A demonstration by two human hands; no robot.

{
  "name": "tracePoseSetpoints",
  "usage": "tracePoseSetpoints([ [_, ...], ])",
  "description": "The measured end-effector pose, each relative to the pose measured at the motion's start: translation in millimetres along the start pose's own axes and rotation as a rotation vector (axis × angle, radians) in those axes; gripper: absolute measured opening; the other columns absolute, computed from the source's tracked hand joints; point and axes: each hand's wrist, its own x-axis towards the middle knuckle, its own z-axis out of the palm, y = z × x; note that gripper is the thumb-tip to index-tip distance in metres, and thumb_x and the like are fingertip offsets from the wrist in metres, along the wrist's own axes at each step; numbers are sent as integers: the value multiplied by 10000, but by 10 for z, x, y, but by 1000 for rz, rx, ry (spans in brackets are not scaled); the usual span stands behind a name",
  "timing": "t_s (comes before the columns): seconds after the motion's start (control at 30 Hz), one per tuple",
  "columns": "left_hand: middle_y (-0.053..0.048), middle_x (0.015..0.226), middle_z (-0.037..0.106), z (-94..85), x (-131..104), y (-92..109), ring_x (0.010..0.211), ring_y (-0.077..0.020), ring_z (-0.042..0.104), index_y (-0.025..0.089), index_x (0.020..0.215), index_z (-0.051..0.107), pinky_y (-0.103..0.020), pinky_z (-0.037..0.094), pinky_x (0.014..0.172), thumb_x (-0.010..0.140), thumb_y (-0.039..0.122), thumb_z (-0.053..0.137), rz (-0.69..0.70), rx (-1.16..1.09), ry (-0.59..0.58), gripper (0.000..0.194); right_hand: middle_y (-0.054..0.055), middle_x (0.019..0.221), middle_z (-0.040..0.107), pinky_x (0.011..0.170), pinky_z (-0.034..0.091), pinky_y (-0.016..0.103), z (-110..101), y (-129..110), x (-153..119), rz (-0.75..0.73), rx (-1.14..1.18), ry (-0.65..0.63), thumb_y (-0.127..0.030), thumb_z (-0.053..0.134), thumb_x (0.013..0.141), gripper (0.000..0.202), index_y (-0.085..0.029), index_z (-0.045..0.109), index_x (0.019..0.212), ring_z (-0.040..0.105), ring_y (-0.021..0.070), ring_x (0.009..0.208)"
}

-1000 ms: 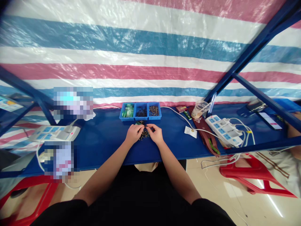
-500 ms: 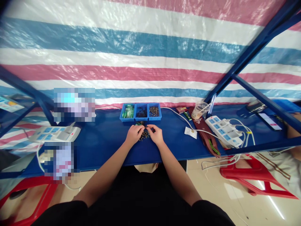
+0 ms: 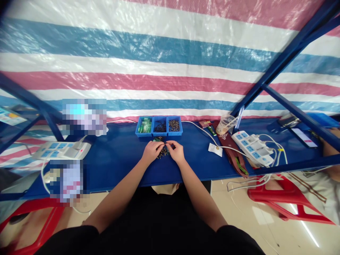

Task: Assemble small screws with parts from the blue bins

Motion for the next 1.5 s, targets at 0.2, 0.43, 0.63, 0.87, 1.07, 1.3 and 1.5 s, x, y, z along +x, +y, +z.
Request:
tracePoseSetpoints([
  [0.2, -64, 1014, 731, 9, -15, -12, 868, -188, 661, 199, 1038, 662, -359, 430, 812, 986, 304, 429, -3, 6, -2, 261, 61, 936, 732, 696, 531, 293, 4, 0, -4, -2, 8, 0, -435, 631, 822, 314, -194, 722, 1002, 652, 173, 745],
  [0.43, -63, 992, 732, -1, -7, 12, 844, -183, 663, 200, 1065, 655, -361, 439, 815, 971, 337, 465, -17, -2, 22, 253, 57, 937, 733, 693, 533, 296, 1, 20, -3, -3, -5, 15, -432, 628, 825, 291, -198, 731, 965, 642, 165, 712],
  [0.63, -66, 959, 733, 3, 0, 12, 851, -189, 666, 192, 1014, 656, -358, 433, 799, 982, 320, 440, -22, -8, 5, 253, 57, 923, 730, 679, 535, 288, 5, 7, -4, 6, 2, 7, -417, 638, 814, 288, -194, 729, 970, 634, 161, 696],
  [0.87, -57, 977, 730, -4, 2, 16, 861, -185, 666, 196, 1024, 650, -359, 435, 806, 980, 311, 449, -9, -16, 3, 236, 55, 921, 729, 663, 529, 291, 11, 13, -7, 13, 8, 5, -427, 630, 814, 295, -197, 723, 973, 625, 158, 676],
  [1.07, -67, 929, 728, 20, -9, 1, 820, -192, 663, 198, 1054, 651, -370, 443, 803, 967, 343, 466, -22, -17, 16, 251, 50, 896, 729, 669, 519, 281, 11, 11, 3, 16, 12, 13, -422, 626, 819, 288, -193, 720, 964, 633, 159, 695],
  [1.3, -53, 918, 727, -15, 1, 17, 808, -178, 649, 206, 1003, 662, -352, 418, 777, 967, 310, 464, -11, 16, -5, 227, 54, 904, 728, 679, 525, 284, 10, 2, 2, 15, 14, 9, -440, 611, 821, 314, -191, 719, 980, 639, 161, 710],
  [1.5, -62, 939, 728, -14, -1, 19, 834, -187, 651, 207, 1021, 663, -358, 416, 792, 972, 322, 446, -22, 14, -12, 250, 52, 910, 730, 666, 525, 286, 0, -23, -8, 6, 12, 10, -426, 625, 820, 286, -195, 723, 956, 631, 157, 691],
])
